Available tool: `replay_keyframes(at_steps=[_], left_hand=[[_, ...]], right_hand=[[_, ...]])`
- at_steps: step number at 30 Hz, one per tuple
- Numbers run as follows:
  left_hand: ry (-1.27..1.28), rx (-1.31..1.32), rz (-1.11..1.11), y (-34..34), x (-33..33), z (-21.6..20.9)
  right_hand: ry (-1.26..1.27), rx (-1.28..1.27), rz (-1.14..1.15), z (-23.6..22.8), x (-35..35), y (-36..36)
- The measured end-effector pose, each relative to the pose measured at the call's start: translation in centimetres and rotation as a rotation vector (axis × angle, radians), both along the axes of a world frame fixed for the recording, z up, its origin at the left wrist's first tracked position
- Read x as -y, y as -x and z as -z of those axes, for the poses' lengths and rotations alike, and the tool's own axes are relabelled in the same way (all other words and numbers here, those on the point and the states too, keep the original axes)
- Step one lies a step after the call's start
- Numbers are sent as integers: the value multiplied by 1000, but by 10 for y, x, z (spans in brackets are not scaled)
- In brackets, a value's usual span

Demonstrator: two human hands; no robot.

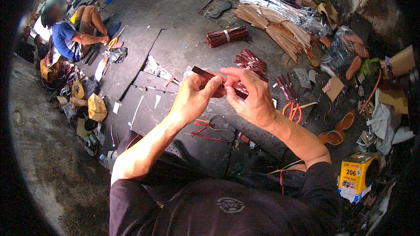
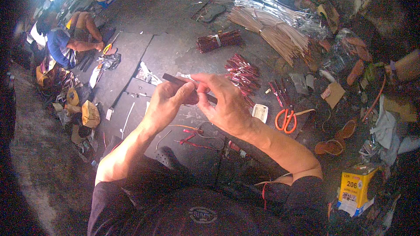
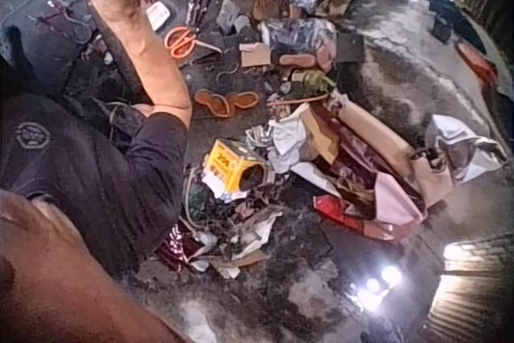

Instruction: The person sits on the floor and repeatedly picks up red sticks, wraps them with a thin strip, and places them into a pile. They also handle a small white container and a wooden stick, applying a substance to the wooden stick.

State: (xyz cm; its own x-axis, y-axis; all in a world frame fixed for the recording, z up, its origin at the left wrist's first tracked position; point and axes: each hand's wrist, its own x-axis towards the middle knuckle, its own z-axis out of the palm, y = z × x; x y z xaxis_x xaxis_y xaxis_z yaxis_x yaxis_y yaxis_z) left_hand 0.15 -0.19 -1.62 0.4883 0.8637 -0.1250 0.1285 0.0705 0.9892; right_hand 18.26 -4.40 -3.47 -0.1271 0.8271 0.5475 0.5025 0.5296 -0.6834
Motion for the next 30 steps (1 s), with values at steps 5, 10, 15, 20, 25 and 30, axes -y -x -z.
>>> replay_keyframes(at_steps=[5, 10, 15, 20, 25, 30], left_hand=[[-19, 40, 53, -4, -3, 2], [-217, -137, 47, -4, 3, -5], [-119, -83, 21, -4, 1, -4], [-8, 5, 43, 0, -2, 3], [-33, 12, 90, 2, -2, 4], [53, 107, 90, 3, -3, 5]], right_hand=[[85, -65, 48, 2, 0, -4], [75, -71, 50, -3, 1, -2], [52, -64, 48, -1, 1, -2], [34, -55, 26, 5, -3, -1], [-31, 39, 22, 3, -2, 0], [50, -42, 55, 4, 1, -3]])
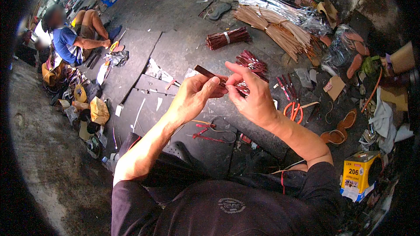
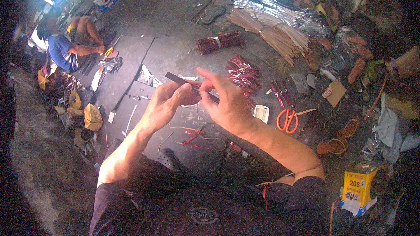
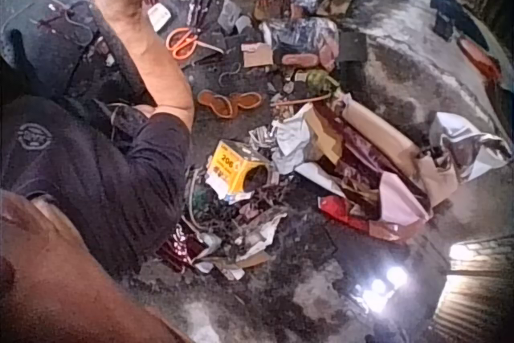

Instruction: The person sits on the floor and repeatedly picks up red sticks, wraps them with a thin strip, and places them into a pile. They also handle a small white container and a wooden stick, applying a substance to the wooden stick.

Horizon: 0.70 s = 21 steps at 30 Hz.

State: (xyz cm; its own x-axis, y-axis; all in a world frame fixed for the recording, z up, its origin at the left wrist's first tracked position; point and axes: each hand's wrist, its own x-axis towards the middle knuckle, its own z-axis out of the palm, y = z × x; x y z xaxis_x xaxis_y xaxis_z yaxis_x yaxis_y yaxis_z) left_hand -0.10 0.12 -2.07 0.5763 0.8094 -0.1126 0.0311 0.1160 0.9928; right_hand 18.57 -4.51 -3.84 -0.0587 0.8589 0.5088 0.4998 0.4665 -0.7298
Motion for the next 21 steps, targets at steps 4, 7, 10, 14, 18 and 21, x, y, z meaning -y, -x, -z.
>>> replay_keyframes(at_steps=[4, 7, 10, 14, 18, 21], left_hand=[[-7, 39, -15, -3, 1, 0], [13, 89, -78, -2, 1, 4], [-61, 29, -127, -6, 4, -5], [-145, -37, -116, -1, 3, -2], [-192, -52, -111, -2, 4, -9], [-237, -4, -116, -2, 6, -4]], right_hand=[[29, -125, 11, -4, -1, -2], [201, -267, -38, -8, 1, -3], [339, -368, -82, -12, 1, -5], [416, -354, -103, -9, -2, -8], [622, -565, -206, -18, -5, -10], [633, -598, -268, -18, -6, -10]])
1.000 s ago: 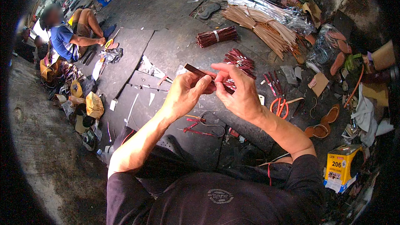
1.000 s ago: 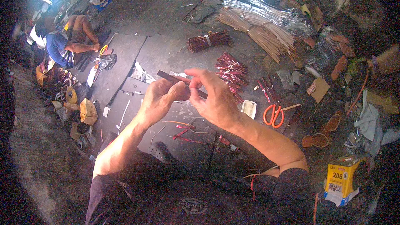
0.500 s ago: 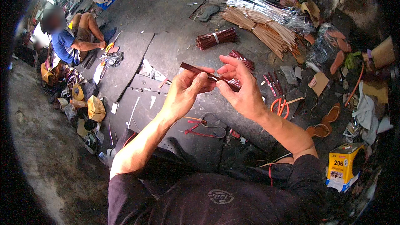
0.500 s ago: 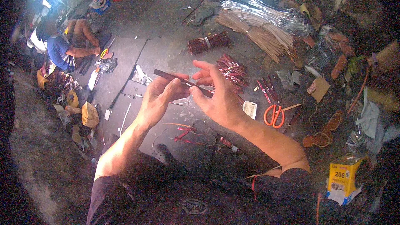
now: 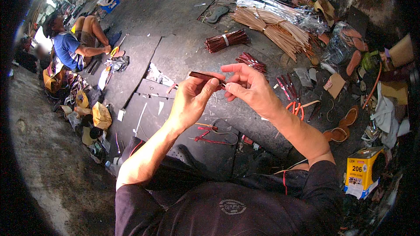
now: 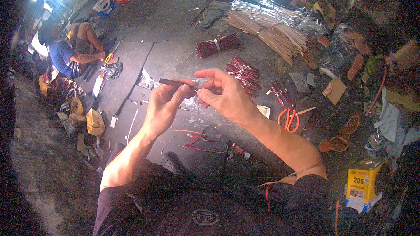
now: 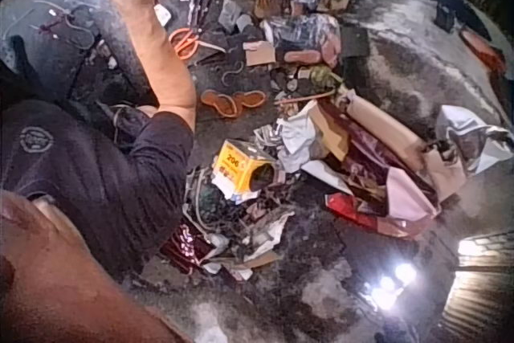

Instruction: The person sits on the floor and repeatedly picks up red sticks, wraps them with a thin strip, and places them into a pile. They also handle a small white container and a wooden stick, applying a substance to the wooden stick.

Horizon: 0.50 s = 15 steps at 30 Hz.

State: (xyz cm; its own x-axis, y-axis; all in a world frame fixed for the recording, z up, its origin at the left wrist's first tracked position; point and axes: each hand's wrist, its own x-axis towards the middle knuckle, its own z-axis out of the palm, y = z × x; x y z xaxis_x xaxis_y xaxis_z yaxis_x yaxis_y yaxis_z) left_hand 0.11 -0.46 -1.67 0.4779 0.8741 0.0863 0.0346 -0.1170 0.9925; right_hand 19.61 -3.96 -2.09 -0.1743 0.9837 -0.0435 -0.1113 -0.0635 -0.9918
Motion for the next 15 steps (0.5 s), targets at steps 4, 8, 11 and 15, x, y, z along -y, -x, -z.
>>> replay_keyframes(at_steps=[4, 8, 11, 15], left_hand=[[21, -61, 26, 0, 2, -2], [-1, -35, -11, -4, 5, -2], [34, -43, 11, -2, 2, 0], [135, -131, 76, 3, -3, -6]], right_hand=[[-78, 39, 23, 6, 1, 0], [-161, 167, 53, 8, -1, 3], [-169, 182, 60, 7, -2, 2], [-168, 190, 62, 7, -1, 1]])
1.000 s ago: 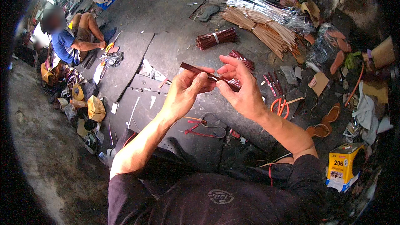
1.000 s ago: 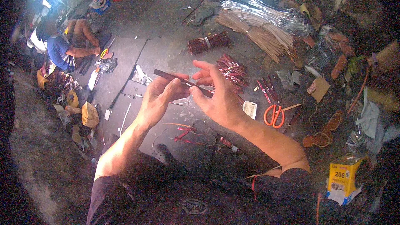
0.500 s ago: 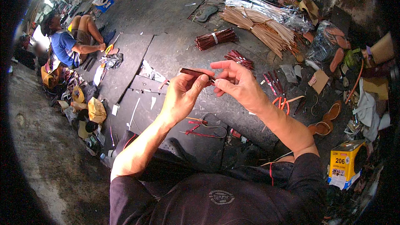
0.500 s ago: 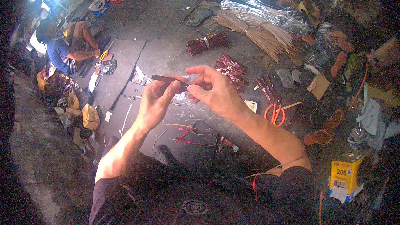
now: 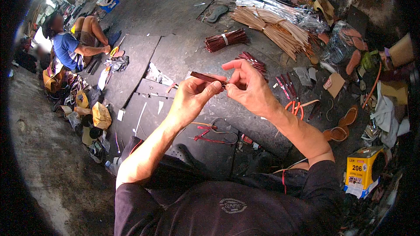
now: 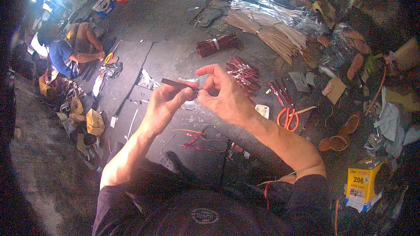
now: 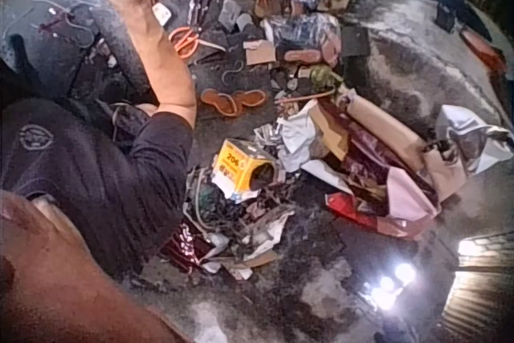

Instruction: The person sits on the floor and repeatedly picks up red sticks, wraps them with a thin strip, and places them into a pile. They also handle a small white container and a wooden stick, applying a substance to the wooden stick.

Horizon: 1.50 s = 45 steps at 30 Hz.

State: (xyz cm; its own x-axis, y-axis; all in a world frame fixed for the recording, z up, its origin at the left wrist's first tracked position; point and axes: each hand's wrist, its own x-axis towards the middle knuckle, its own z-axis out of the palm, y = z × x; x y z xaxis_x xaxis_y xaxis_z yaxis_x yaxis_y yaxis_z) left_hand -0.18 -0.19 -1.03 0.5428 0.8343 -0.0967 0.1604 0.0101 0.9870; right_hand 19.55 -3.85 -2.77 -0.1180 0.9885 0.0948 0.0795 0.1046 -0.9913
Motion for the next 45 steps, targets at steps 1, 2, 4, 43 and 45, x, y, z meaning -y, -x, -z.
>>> replay_keyframes(at_steps=[1, 2, 4, 43, 45], left_hand=[[29, -6, 6, 0, -1, 0], [46, -10, 19, 1, -2, -1], [82, -19, 45, 1, -4, -3], [140, 165, -44, -2, -7, 10], [156, 122, -68, -5, -6, 1]], right_hand=[[-10, 5, -1, 1, 0, 0], [-20, 9, -3, 2, 0, -1], [-18, 14, -10, 2, 1, -1], [-49, -163, 8, 9, 8, 12], [-58, -186, 51, 9, 10, 13]])
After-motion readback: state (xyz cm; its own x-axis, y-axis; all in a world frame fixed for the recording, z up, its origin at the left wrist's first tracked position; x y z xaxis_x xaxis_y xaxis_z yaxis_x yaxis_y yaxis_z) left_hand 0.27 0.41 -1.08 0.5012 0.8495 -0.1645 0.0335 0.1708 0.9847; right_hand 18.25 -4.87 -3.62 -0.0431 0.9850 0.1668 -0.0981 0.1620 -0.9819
